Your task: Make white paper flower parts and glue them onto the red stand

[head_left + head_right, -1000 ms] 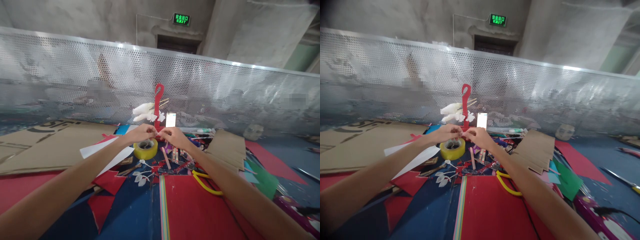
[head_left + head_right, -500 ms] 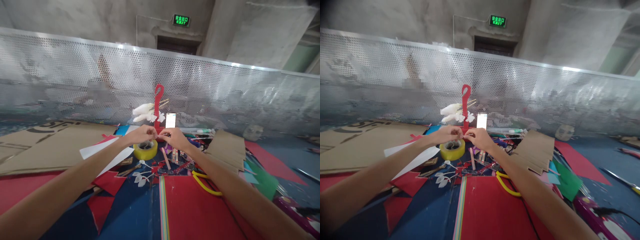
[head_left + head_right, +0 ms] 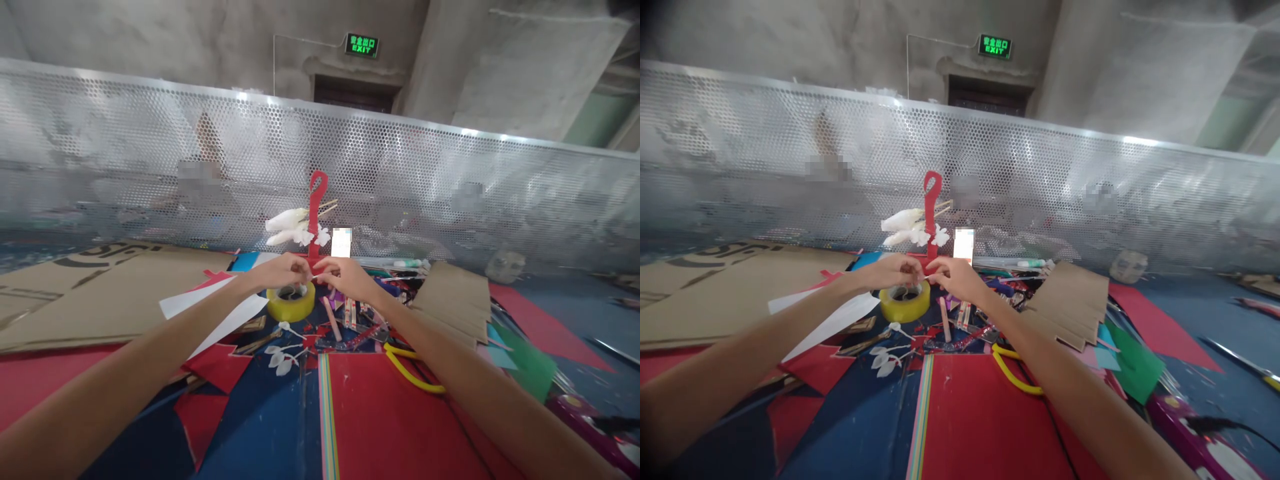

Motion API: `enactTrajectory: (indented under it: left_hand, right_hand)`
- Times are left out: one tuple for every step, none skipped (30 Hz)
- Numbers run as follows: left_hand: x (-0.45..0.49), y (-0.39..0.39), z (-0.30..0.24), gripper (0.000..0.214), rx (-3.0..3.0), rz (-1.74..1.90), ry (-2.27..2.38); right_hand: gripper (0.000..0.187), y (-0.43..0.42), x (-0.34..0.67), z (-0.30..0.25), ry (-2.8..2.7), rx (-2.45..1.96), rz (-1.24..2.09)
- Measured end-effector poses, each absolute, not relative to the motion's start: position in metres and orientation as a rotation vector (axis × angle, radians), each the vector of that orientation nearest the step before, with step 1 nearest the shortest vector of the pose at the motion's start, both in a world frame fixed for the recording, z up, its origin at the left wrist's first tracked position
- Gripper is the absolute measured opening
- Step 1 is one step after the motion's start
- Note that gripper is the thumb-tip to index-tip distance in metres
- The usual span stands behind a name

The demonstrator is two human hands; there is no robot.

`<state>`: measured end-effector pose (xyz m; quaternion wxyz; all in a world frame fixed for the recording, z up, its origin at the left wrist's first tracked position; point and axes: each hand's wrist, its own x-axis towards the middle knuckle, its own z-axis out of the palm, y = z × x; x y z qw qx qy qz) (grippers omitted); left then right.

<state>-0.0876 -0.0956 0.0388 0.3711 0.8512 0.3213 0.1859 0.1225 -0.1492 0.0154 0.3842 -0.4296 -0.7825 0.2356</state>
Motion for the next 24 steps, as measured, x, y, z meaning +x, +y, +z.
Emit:
enactTrajectory:
  left_hand:
    - [-0.0874,-0.0946,0.0382,0.014,2.161,0.484,0.83]
    - [-0.0872,-0.0937,0.0376,0.015,2.145,0.49,0.833]
    - [-0.087,-0.093,0.0373,0.016,2.132,0.495,0.834]
    - [-0.0868,-0.0926,0.0372,0.016,2.123,0.501,0.832]
    - [-0.0866,-0.0927,0.0374,0.016,2.115,0.506,0.83]
    - [-0.0865,-0.0931,0.0378,0.017,2.109,0.51,0.828]
    - [-0.0863,-0.0939,0.0383,0.017,2.103,0.514,0.828]
    - [-0.0862,-0.0949,0.039,0.016,2.097,0.52,0.828]
    - [-0.086,-0.0959,0.0396,0.016,2.092,0.522,0.828]
    - [-0.0859,-0.0968,0.0401,0.016,2.09,0.521,0.828]
    - [-0.0857,-0.0974,0.0405,0.016,2.088,0.518,0.829]
    - [-0.0856,-0.0976,0.0406,0.016,2.087,0.516,0.831]
    - [-0.0855,-0.0974,0.0406,0.016,2.089,0.513,0.833]
    - [-0.0855,-0.097,0.0404,0.017,2.094,0.512,0.836]
    - [-0.0855,-0.0964,0.04,0.018,2.099,0.511,0.842]
    - [-0.0855,-0.0957,0.0396,0.02,2.105,0.509,0.846]
    - [-0.0856,-0.0952,0.0392,0.021,2.11,0.505,0.849]
    - [-0.0856,-0.0948,0.0388,0.023,2.113,0.5,0.851]
    - [-0.0857,-0.0945,0.0384,0.025,2.112,0.494,0.851]
    - [-0.0857,-0.0945,0.0382,0.026,2.108,0.488,0.848]
    - [-0.0857,-0.0947,0.0381,0.026,2.103,0.481,0.843]
    - [-0.0857,-0.095,0.0381,0.027,2.097,0.474,0.84]
    - [-0.0858,-0.0955,0.0384,0.027,2.091,0.471,0.84]
    - [-0.0859,-0.0962,0.0389,0.027,2.087,0.469,0.843]
  right_hand:
    - [0.014,-0.1493,0.1223,0.0153,-1.964,-1.082,0.61]
    - [0.011,-0.1492,0.1224,0.0152,-1.95,-1.075,0.598]
    - [0.007,-0.1491,0.1227,0.015,-1.95,-1.075,0.57]
    - [0.005,-0.1489,0.1232,0.015,-1.96,-1.081,0.535]
    - [0.006,-0.1487,0.1239,0.0151,-1.973,-1.093,0.501]
    - [0.008,-0.1487,0.1245,0.0154,-1.986,-1.109,0.475]
    - [0.01,-0.1488,0.1252,0.0159,-1.996,-1.126,0.457]
    - [0.012,-0.1489,0.1259,0.0165,-2.004,-1.141,0.441]
    - [0.015,-0.1492,0.1265,0.0171,-2.013,-1.154,0.419]
    - [0.018,-0.1495,0.127,0.0176,-2.022,-1.165,0.388]
    - [0.021,-0.1497,0.1274,0.0181,-2.03,-1.176,0.349]
    - [0.025,-0.1499,0.1278,0.0183,-2.039,-1.188,0.304]
    - [0.028,-0.15,0.1281,0.0185,-2.048,-1.201,0.26]
    - [0.032,-0.1502,0.1283,0.0185,-2.056,-1.215,0.221]
    - [0.035,-0.1503,0.1284,0.0186,-2.066,-1.227,0.19]
    - [0.038,-0.1505,0.1284,0.0187,-2.077,-1.237,0.169]
    - [0.041,-0.1508,0.1283,0.0189,-2.089,-1.244,0.158]
    - [0.043,-0.1512,0.1281,0.0193,-2.101,-1.253,0.156]
    - [0.045,-0.1516,0.1278,0.0198,-2.112,-1.264,0.16]
    - [0.048,-0.1522,0.1275,0.0204,-2.12,-1.279,0.166]
    - [0.05,-0.1528,0.1272,0.0211,-2.124,-1.293,0.173]
    - [0.052,-0.1534,0.127,0.0217,-2.125,-1.302,0.179]
    - [0.053,-0.1539,0.1268,0.0222,-2.124,-1.298,0.187]
    - [0.052,-0.1543,0.1267,0.0226,-2.119,-1.279,0.208]
